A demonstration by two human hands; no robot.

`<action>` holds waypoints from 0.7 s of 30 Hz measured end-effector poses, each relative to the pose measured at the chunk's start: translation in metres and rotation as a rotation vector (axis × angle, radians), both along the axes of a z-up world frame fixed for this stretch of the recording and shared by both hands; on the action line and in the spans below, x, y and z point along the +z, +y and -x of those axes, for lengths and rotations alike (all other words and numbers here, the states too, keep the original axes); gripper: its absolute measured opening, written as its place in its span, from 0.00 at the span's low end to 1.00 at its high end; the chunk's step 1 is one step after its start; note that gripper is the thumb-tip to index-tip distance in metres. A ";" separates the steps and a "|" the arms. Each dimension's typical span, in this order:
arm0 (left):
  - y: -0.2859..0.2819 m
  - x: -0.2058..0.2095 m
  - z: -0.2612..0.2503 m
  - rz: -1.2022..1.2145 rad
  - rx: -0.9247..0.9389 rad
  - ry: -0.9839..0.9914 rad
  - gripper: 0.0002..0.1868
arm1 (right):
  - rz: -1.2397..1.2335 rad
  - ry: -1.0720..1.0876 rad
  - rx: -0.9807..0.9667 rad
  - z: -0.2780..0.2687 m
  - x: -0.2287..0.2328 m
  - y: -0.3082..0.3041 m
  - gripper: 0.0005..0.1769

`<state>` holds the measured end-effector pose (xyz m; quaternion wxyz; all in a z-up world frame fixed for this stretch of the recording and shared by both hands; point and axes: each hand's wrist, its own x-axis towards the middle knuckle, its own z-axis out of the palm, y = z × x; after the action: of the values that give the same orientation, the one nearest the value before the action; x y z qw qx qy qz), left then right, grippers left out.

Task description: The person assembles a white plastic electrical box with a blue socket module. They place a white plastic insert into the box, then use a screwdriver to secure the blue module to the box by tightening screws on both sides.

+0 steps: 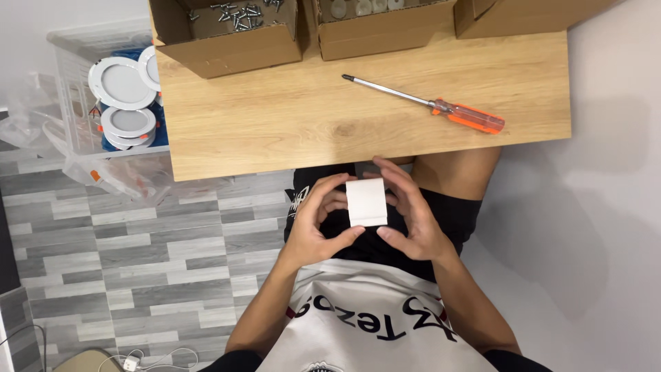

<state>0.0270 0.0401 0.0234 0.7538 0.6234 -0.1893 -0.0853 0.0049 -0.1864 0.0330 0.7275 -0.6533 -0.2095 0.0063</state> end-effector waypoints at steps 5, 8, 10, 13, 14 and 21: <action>-0.001 0.021 -0.004 -0.070 0.035 -0.103 0.37 | -0.006 0.177 -0.087 0.011 -0.034 -0.007 0.43; -0.001 0.024 -0.005 -0.122 0.038 -0.153 0.32 | -0.047 0.209 -0.135 0.015 -0.043 -0.010 0.40; -0.001 0.023 -0.003 -0.126 0.031 -0.151 0.31 | -0.076 0.204 -0.144 0.015 -0.044 -0.011 0.41; -0.001 0.014 0.000 -0.079 -0.024 -0.017 0.45 | -0.101 0.149 -0.156 0.014 -0.039 -0.011 0.45; 0.001 0.008 0.001 -0.080 -0.060 0.057 0.43 | -0.091 0.145 -0.151 0.013 -0.034 -0.010 0.46; 0.000 -0.010 0.002 -0.027 -0.101 0.158 0.36 | -0.061 0.083 -0.086 0.010 -0.017 -0.006 0.42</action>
<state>0.0248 0.0404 0.0135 0.7526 0.6146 -0.1594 -0.1747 -0.0048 -0.1929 0.0164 0.7547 -0.6383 -0.1513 -0.0043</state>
